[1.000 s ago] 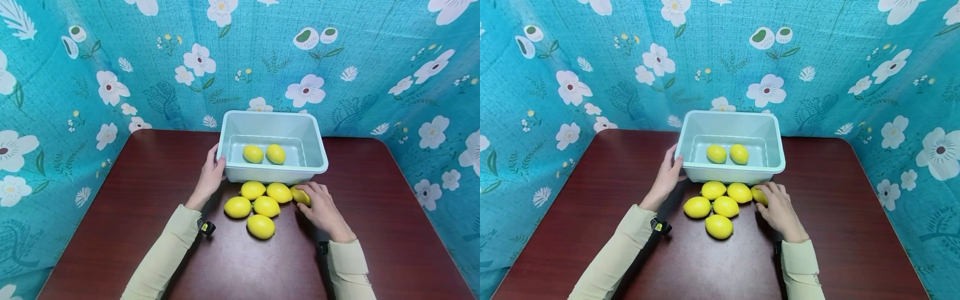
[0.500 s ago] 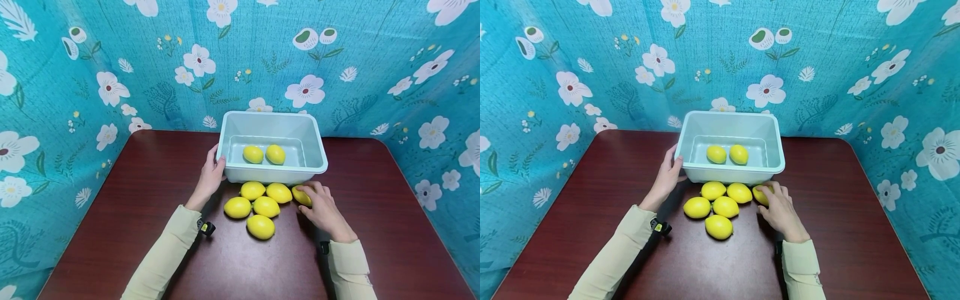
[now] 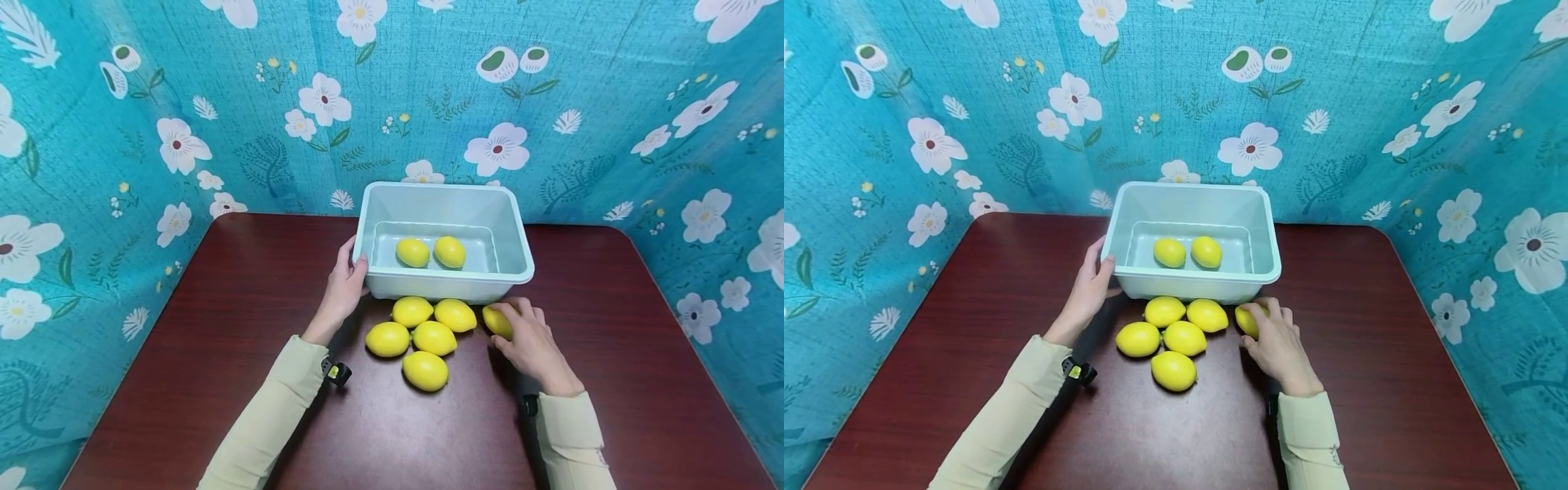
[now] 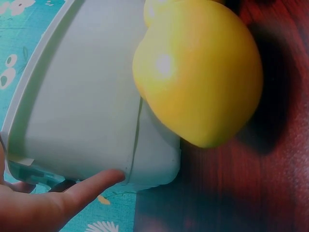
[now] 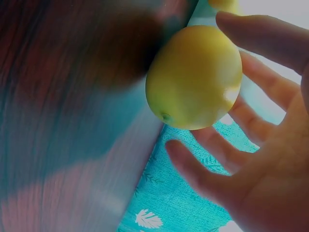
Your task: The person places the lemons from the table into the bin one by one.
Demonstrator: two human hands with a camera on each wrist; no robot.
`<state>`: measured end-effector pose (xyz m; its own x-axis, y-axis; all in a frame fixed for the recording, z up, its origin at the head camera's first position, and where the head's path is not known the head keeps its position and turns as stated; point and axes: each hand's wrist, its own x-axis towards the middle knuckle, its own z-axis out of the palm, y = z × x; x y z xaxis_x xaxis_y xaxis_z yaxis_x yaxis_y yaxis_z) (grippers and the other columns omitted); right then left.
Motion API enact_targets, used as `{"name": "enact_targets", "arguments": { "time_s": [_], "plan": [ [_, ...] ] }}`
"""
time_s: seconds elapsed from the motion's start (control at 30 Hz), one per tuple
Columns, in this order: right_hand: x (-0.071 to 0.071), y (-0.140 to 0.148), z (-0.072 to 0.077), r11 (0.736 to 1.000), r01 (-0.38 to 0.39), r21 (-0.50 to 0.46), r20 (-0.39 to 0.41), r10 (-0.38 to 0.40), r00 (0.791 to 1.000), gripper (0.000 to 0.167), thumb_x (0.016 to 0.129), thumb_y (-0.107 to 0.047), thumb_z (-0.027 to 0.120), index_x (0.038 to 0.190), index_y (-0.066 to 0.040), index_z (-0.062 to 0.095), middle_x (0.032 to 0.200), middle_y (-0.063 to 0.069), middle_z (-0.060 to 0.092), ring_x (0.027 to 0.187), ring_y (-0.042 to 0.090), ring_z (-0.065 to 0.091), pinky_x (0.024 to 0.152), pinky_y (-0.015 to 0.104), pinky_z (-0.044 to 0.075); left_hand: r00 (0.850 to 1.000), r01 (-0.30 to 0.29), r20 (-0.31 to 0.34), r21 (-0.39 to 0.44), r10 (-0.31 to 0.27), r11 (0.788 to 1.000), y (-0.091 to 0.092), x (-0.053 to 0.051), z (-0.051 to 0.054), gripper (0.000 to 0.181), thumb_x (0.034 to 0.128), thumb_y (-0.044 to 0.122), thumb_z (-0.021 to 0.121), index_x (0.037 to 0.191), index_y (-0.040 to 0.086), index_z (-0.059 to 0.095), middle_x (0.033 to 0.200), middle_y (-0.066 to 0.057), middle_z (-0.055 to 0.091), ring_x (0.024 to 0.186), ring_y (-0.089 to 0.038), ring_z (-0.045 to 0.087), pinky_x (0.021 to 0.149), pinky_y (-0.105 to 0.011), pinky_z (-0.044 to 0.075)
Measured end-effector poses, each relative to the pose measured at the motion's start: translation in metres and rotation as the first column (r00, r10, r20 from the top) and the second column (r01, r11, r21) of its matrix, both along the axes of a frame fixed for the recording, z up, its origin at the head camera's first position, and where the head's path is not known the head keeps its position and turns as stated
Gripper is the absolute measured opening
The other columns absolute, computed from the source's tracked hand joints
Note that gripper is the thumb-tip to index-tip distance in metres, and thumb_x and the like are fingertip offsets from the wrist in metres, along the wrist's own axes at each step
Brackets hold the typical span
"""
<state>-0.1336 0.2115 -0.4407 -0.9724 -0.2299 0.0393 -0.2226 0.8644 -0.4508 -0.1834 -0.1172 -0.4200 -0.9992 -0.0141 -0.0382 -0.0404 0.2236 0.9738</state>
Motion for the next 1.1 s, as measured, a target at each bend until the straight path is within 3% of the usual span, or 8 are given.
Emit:
{"name": "enact_targets", "arguments": {
  "time_s": [0.57, 1.1],
  "plan": [
    [-0.0011, -0.0004, 0.0006, 1.000, 0.007, 0.003, 0.065, -0.007, 0.998, 0.048, 0.081, -0.003, 0.066, 0.128, -0.004, 0.054, 0.131, 0.024, 0.038, 0.108, 0.045, 0.038, 0.085, 0.056, 0.043, 1.000, -0.002, -0.011, -0.004, 0.002, 1.000, -0.0006, 0.0020, 0.0022, 0.053, 0.1025, 0.033, 0.042, 0.151, 0.027, 0.021, 0.154, -0.010, 0.032, 0.128, -0.033, 0.049, 0.088, -0.057, 0.051],
    [-0.0021, -0.0025, 0.0005, 1.000, -0.002, 0.013, 0.067, 0.001, 0.998, 0.047, 0.081, -0.002, 0.066, 0.126, -0.003, 0.055, 0.129, 0.025, 0.039, 0.105, 0.045, 0.039, 0.083, 0.054, 0.043, 1.000, -0.006, -0.017, -0.007, 0.006, 1.000, 0.0012, 0.0009, 0.0001, 0.052, 0.1027, 0.032, 0.041, 0.151, 0.027, 0.022, 0.154, -0.010, 0.034, 0.127, -0.031, 0.050, 0.087, -0.056, 0.052]
  ]
}}
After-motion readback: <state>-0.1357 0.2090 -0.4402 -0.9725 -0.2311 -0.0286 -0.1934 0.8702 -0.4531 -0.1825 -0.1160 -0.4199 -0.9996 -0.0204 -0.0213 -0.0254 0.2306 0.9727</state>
